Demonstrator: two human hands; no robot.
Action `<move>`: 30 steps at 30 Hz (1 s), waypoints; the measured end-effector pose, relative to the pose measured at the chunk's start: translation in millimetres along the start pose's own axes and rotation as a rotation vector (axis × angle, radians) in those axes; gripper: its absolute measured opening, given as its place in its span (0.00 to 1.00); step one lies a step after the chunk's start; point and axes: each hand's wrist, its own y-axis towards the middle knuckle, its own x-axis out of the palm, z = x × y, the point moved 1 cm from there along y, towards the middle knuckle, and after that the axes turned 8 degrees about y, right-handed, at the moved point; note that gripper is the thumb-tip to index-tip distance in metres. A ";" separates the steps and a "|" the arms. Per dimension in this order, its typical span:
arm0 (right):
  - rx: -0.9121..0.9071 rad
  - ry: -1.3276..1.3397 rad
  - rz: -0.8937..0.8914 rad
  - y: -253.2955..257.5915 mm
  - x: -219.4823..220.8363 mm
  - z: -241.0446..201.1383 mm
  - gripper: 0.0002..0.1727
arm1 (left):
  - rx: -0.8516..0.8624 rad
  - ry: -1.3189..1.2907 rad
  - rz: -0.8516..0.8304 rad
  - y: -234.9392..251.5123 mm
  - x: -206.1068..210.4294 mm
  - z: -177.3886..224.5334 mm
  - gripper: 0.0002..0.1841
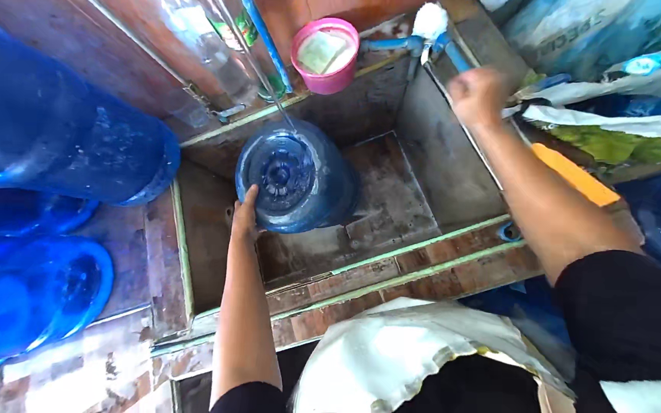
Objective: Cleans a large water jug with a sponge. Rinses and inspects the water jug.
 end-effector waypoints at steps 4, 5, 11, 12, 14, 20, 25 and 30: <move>-0.201 0.725 -0.409 -3.9 145.4 -123.5 0.21 | -0.082 -0.126 -0.013 -9.3 -11.6 -28.8 0.36; -0.160 0.805 -0.531 -4.8 176.1 -145.9 0.23 | -0.086 -0.148 -0.008 -10.4 -15.4 -34.6 0.34; 0.113 0.660 -0.858 5.1 311.1 -125.7 0.31 | -0.084 -0.388 0.015 1.2 -35.6 -72.0 0.23; 0.109 0.586 -0.851 5.6 328.3 -105.8 0.31 | -0.091 -0.411 0.030 5.0 -38.1 -77.2 0.24; 0.188 0.556 -0.765 4.0 361.4 -58.7 0.31 | -0.092 -0.441 0.057 14.4 -42.9 -86.9 0.24; 0.850 0.857 -0.633 -44.8 396.0 41.0 0.46 | -0.107 -0.521 0.044 19.1 -49.8 -100.2 0.24; 0.867 1.073 -0.535 -63.0 386.7 38.3 0.42 | -0.023 -0.457 0.064 -6.0 -60.3 -67.4 0.21; 0.737 1.307 -0.421 -59.0 312.5 5.9 0.39 | 0.317 -0.234 0.105 -64.7 -125.0 12.5 0.17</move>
